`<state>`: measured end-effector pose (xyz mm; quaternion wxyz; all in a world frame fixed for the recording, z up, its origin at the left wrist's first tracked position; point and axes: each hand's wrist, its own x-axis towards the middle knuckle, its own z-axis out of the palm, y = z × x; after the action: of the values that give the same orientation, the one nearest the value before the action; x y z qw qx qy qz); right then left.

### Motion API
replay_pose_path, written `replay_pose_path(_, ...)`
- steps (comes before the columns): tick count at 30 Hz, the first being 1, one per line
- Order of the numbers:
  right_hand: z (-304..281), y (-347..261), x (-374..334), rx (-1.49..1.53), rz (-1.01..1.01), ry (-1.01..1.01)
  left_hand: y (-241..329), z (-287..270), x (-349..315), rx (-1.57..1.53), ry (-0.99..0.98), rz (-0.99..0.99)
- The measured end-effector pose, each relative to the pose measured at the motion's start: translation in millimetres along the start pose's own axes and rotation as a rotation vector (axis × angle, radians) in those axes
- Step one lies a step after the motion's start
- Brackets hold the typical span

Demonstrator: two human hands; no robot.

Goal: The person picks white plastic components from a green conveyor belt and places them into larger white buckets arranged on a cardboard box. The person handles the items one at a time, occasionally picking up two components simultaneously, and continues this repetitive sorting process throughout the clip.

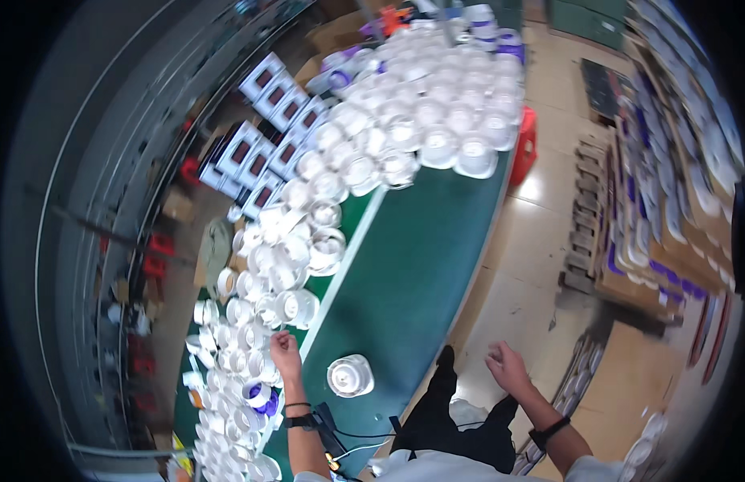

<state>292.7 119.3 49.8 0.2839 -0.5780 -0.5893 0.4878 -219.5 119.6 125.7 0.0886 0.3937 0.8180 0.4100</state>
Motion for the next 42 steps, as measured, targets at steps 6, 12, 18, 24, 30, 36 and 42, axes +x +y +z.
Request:
replay_pose_path(6, 163.2, -121.9, 213.9, -0.224, -0.57, -0.168, -71.1, 16.0, 59.3, 0.341, -0.155, 0.109)
replay_pose_path(12, 296.2, -188.6, 361.0, -0.468, -0.67, -0.185, -102.9, 76.8, 98.4, 0.663, -0.262, 0.223)
replay_pose_path(18, 339.1, -204.5, 392.4, -0.522, -0.692, -0.455, -123.4, 92.8, 95.7, 0.632, -0.323, 0.137)
replay_pose_path(24, 376.8, -226.8, 391.7, -0.767, -0.729, -0.574, -118.6, 98.1, 91.6, 0.633, -0.233, 0.167)
replay_pose_path(30, 391.0, -226.0, 385.9, -0.935, -0.624, -0.565, -116.2, 106.2, 99.2, 0.619, -0.199, 0.168)
replay_pose_path(36, 398.4, -233.2, 381.4, -0.957, -0.581, -0.527, -113.8, 112.5, 100.3, 0.699, -0.154, 0.164)
replay_pose_path(42, 403.9, -219.5, 374.7, -1.029, -0.566, -0.51, -106.7, 116.1, 100.1, 0.619, -0.169, 0.142)
